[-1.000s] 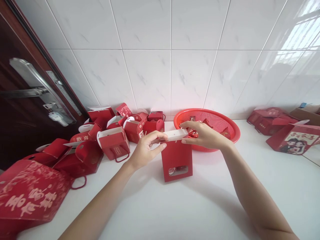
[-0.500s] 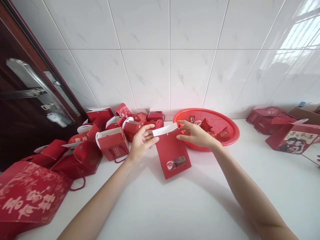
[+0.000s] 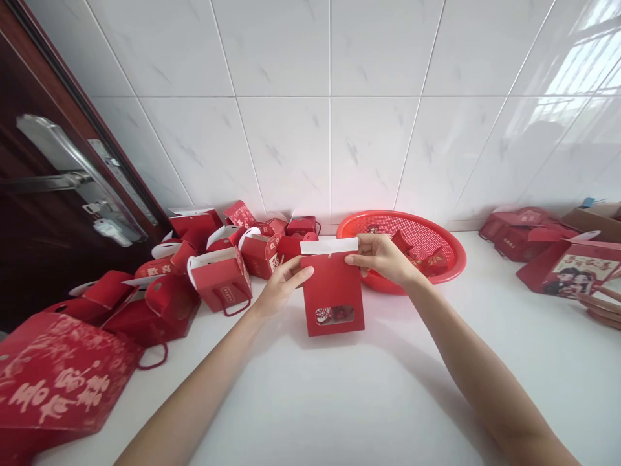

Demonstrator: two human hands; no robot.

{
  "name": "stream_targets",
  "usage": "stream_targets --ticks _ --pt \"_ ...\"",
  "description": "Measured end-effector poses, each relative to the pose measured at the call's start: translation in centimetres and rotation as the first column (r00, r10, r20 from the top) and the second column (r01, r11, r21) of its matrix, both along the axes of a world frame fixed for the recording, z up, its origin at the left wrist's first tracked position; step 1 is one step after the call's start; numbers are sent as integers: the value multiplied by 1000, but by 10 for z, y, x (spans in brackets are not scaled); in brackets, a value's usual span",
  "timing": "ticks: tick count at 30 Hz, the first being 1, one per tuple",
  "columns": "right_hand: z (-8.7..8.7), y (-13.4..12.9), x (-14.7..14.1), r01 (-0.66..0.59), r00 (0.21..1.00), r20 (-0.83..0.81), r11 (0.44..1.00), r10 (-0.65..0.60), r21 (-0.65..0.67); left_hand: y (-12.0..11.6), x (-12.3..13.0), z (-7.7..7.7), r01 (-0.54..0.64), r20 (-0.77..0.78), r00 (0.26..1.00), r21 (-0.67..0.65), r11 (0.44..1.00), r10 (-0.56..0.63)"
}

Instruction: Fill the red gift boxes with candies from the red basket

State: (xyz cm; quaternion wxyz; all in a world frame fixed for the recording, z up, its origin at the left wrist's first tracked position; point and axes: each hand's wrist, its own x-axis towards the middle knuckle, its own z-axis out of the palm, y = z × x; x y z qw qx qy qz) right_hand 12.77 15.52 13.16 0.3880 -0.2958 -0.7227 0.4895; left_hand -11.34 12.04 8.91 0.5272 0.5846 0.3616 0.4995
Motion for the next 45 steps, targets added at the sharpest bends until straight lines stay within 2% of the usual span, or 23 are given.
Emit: stream_targets --ticks 5,8,11,14,16,22,27,31,34,40,45 --pt "-9 4 -5 11 996 85 999 -8 -40 1 5 -12 -64 8 998 -8 998 64" --pt "-15 6 -9 41 985 170 999 -40 -7 5 7 -23 -115 40 992 -29 993 116" --pt "-19 4 -14 92 956 268 988 -121 121 8 8 -33 -193 73 978 -66 979 197" --pt "-19 1 -19 156 890 367 936 -271 315 7 10 -38 -258 87 961 -77 963 264" --pt "-20 0 -21 164 871 386 921 -303 353 5 10 -39 -284 93 953 -68 956 289" --pt "-31 -1 -29 183 925 292 958 -244 220 4 11 -39 -341 122 930 -66 938 346" --pt "-59 -2 -46 218 956 164 962 -245 165 2 13 -45 -388 153 905 -87 917 397" --pt "-84 -8 -51 310 940 123 948 -318 77 -2 18 -52 -391 187 893 -129 911 410" --pt "-94 -14 -49 327 943 63 945 -328 27 -6 24 -54 -373 220 889 -159 914 401" --pt "-88 -27 -48 323 946 -20 946 -322 24 -12 27 -48 -356 263 885 -150 922 385" --pt "-77 -36 -50 349 933 -113 935 -341 58 -17 29 -40 -356 225 909 -13 934 350"
